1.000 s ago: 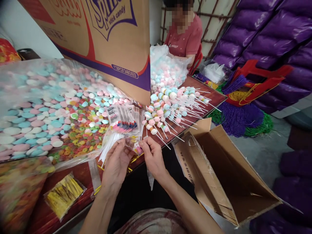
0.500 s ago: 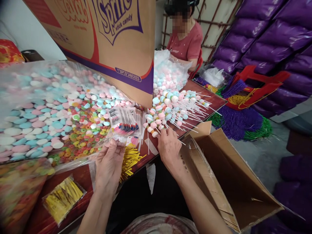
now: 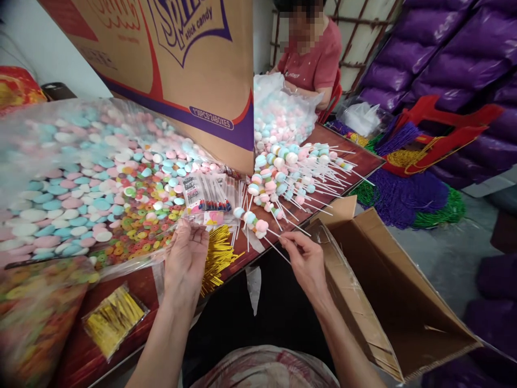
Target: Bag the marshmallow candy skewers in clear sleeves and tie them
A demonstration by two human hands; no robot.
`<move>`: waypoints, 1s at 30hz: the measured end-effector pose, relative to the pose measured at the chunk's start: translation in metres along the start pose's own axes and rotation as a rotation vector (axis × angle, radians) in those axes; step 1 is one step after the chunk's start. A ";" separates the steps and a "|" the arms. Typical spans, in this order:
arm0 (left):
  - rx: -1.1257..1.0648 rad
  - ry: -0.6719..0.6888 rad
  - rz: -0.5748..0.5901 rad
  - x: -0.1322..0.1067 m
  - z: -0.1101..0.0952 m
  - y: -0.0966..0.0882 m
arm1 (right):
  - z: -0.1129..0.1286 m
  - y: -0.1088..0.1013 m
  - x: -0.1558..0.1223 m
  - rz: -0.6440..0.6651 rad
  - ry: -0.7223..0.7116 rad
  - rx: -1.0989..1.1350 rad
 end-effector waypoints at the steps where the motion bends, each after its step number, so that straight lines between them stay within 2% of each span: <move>1: -0.009 -0.006 -0.017 0.001 -0.001 -0.001 | 0.002 -0.001 -0.006 0.029 0.011 0.042; 5: -0.013 -0.018 -0.047 0.003 -0.006 -0.004 | 0.009 0.001 -0.021 0.122 0.003 0.135; 8: -0.020 -0.042 -0.041 0.003 -0.010 -0.005 | 0.013 0.006 -0.022 0.108 -0.029 0.166; 12: -0.066 -0.120 -0.096 0.001 -0.013 -0.003 | 0.019 0.011 -0.018 0.067 -0.092 0.154; 15: -0.074 -0.160 -0.117 0.000 -0.014 -0.003 | 0.020 0.010 -0.017 0.047 -0.154 0.051; 17: -0.059 -0.150 -0.086 0.001 -0.013 -0.005 | 0.020 0.007 -0.018 0.025 -0.221 -0.074; 21: 0.001 -0.076 0.013 0.001 -0.011 -0.010 | 0.023 -0.002 -0.021 -0.023 -0.426 -0.359; 25: 0.073 0.018 0.073 0.001 -0.009 -0.012 | 0.030 -0.007 -0.026 -0.035 -0.626 -0.536; 30: 0.076 0.043 0.057 0.001 -0.005 -0.012 | 0.036 -0.003 -0.034 -0.064 -0.617 -0.574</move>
Point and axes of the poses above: each hand's wrist, its own x-axis towards the middle knuckle, its own y-axis out of the palm, z = x × y, the point moved 1 cm from there along x, towards the middle knuckle, and after that the axes turned 15 degrees about z, right-handed, at the moved point
